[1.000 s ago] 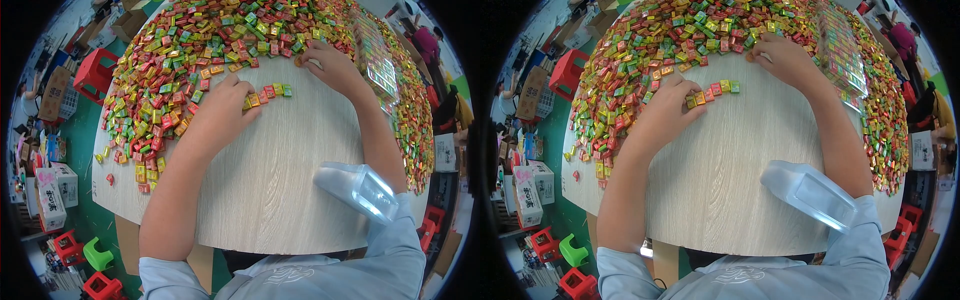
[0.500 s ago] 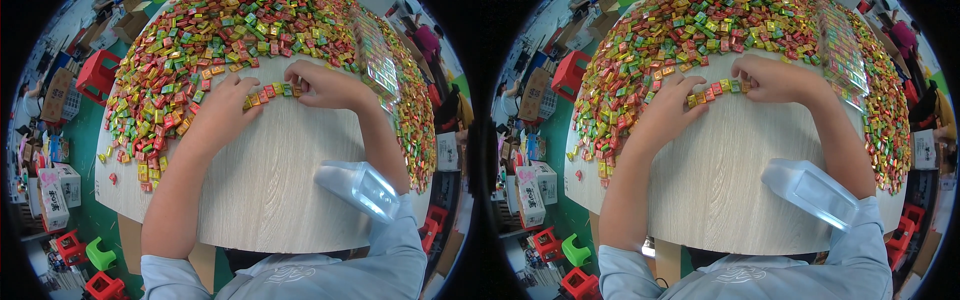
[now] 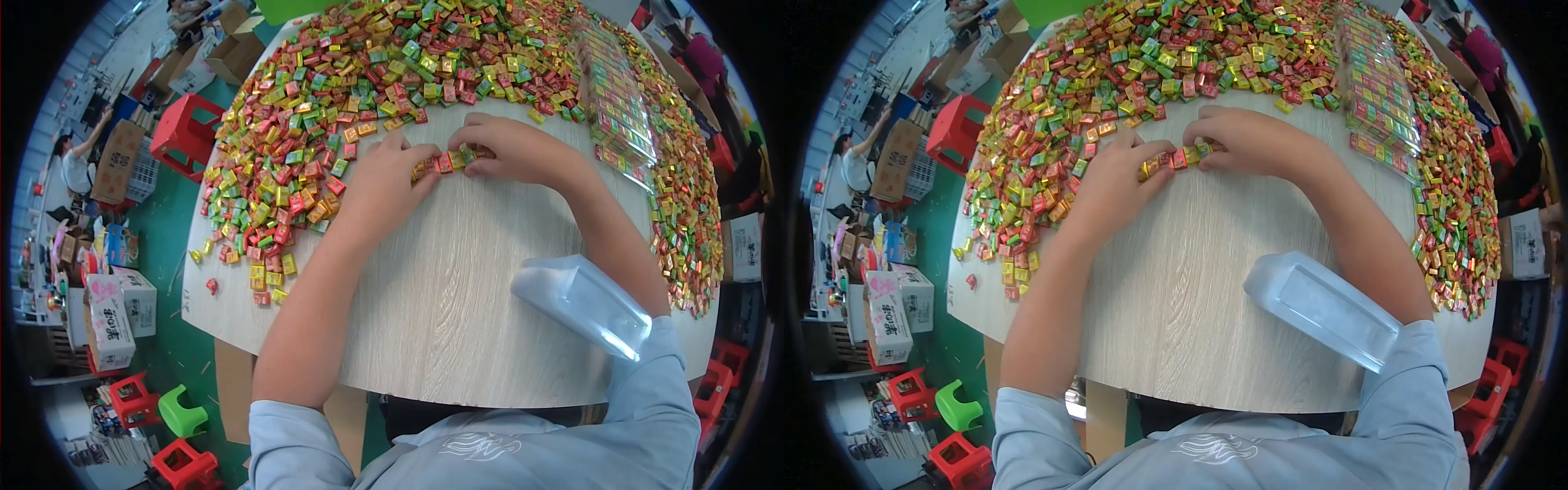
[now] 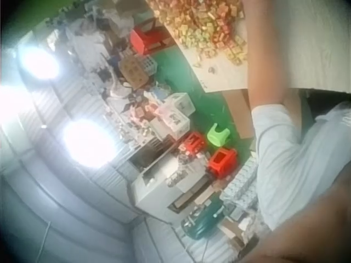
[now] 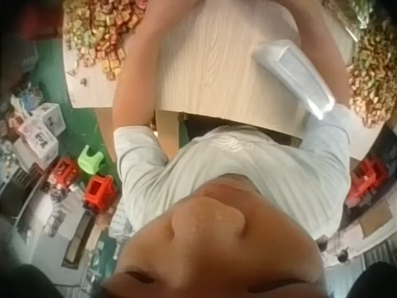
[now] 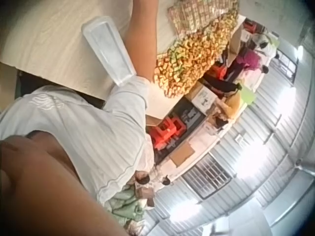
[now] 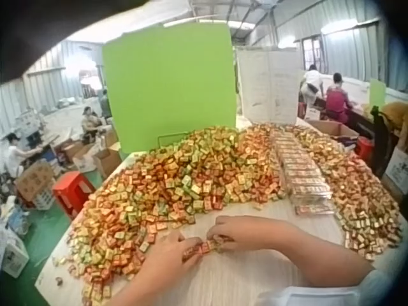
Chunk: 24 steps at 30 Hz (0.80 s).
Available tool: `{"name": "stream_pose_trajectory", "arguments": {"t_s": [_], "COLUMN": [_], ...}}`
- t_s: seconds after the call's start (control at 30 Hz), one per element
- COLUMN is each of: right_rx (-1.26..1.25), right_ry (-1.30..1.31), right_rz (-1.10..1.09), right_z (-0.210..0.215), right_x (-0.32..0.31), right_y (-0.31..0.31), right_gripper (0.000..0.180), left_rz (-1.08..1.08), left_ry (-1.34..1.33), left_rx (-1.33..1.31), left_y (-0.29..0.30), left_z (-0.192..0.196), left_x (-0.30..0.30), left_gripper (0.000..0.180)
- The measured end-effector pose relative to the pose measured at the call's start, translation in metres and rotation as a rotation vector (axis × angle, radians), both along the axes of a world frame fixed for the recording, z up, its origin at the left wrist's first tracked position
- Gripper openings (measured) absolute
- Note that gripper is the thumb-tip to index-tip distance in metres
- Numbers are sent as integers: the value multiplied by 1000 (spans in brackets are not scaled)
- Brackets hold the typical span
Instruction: Packaging small wrapped items into a plastic container.
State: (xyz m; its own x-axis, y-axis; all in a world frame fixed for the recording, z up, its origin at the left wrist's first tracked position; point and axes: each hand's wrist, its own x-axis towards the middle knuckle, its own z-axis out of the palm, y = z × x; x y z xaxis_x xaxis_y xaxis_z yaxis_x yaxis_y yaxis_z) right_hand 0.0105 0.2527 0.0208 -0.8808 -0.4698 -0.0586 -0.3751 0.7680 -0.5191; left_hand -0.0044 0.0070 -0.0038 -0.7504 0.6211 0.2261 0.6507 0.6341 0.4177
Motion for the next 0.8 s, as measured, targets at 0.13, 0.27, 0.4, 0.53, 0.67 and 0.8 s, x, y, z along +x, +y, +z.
{"name": "stream_pose_trajectory", "arguments": {"t_s": [0.13,0.27,0.4,0.53,0.67,0.8], "right_rx": [-46,-54,-42,-81,-34,48], "right_ry": [65,104,144,238,335,423], "right_rz": [43,94,138,105,24,-155], "right_z": [-5,-9,16,50,103,122], "right_x": [-3,-3,7,35,104,185], "right_y": [6,7,9,24,32,31], "right_gripper": [32,31,33,34,34,33], "left_rz": [13,-21,-63,-48,-200,-389], "left_ry": [19,-13,59,-10,65,87], "left_rx": [26,69,103,153,250,251], "left_y": [1,-1,-6,6,21,38], "left_z": [0,-1,12,53,98,122], "left_x": [1,1,8,25,53,85], "left_gripper": [31,32,32,31,28,28]}}
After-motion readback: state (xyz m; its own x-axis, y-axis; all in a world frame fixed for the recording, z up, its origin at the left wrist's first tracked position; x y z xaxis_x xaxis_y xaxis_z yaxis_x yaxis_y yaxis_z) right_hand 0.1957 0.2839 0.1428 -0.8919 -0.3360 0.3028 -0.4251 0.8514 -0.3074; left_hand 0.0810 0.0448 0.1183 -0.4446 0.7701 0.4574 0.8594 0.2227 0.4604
